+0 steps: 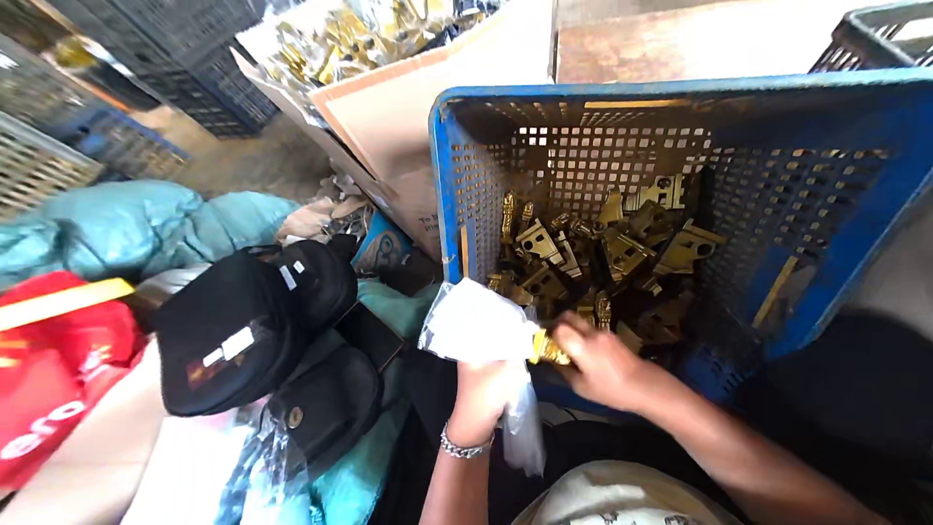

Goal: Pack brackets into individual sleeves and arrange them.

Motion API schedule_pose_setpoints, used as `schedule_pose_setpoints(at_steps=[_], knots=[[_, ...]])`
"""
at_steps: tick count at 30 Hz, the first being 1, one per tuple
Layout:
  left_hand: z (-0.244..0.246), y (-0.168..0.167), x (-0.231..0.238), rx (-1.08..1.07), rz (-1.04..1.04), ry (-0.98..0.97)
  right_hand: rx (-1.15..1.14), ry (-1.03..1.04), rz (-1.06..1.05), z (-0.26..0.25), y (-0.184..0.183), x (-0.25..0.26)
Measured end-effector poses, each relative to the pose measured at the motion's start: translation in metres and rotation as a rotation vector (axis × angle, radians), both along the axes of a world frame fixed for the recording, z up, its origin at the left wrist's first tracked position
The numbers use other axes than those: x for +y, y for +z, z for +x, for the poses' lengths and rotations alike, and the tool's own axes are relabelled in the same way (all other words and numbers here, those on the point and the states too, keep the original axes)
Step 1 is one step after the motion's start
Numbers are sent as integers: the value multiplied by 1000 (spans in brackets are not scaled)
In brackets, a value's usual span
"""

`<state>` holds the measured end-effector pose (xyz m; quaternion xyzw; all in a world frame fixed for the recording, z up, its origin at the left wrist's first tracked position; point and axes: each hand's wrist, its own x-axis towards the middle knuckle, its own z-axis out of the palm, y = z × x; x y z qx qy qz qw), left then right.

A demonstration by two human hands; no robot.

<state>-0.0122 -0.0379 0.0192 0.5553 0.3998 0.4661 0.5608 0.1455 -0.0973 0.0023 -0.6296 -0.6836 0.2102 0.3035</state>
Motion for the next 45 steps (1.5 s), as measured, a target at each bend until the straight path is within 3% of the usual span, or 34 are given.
schedule_pose_setpoints(at_steps=[3,5,8,11,12,14,16,17,19,21,22,23,26,27,29,31,33,36,38,41,45], knots=[[-11,-1,-5,140,223,-104,25,19,-144,-9,-2,4],[-9,-9,-3,226,444,-133,197,-51,-169,-8,2,15],[-6,-17,-3,503,664,25,543,-12,-176,-5,8,21],[-5,-26,3,440,726,279,745,-71,-26,2,13,14],[-6,-24,-3,455,719,241,680,-126,74,4,13,13],[-9,-9,-26,513,645,-65,434,-201,273,3,7,16],[-8,-1,-37,389,517,-293,282,-174,282,4,4,16],[-8,1,-36,363,489,-295,206,-137,195,10,6,11],[-15,-7,-23,238,421,-158,36,18,-237,33,29,7],[-32,-8,-9,-78,125,-112,-114,214,-598,53,54,15],[-40,-5,-5,-172,-8,-89,-125,278,-594,60,65,15],[-44,-3,-3,-206,-99,-41,-74,280,-450,69,79,12],[-42,-13,-2,-155,-96,92,347,55,442,78,103,30],[-37,-16,-2,-142,-48,103,483,23,550,74,112,42],[-21,-14,-3,-26,5,123,466,24,459,60,111,51],[-9,4,-6,239,49,97,291,122,208,31,85,44],[-3,19,-9,446,111,23,335,197,-5,10,55,35],[-2,-1,-5,271,302,-16,548,55,-22,11,25,30],[-2,-14,-3,236,345,-76,596,67,-170,16,23,23],[0,-32,3,196,310,-131,633,122,-305,21,21,23],[7,-29,-3,9,127,-229,680,48,-254,19,8,22]])
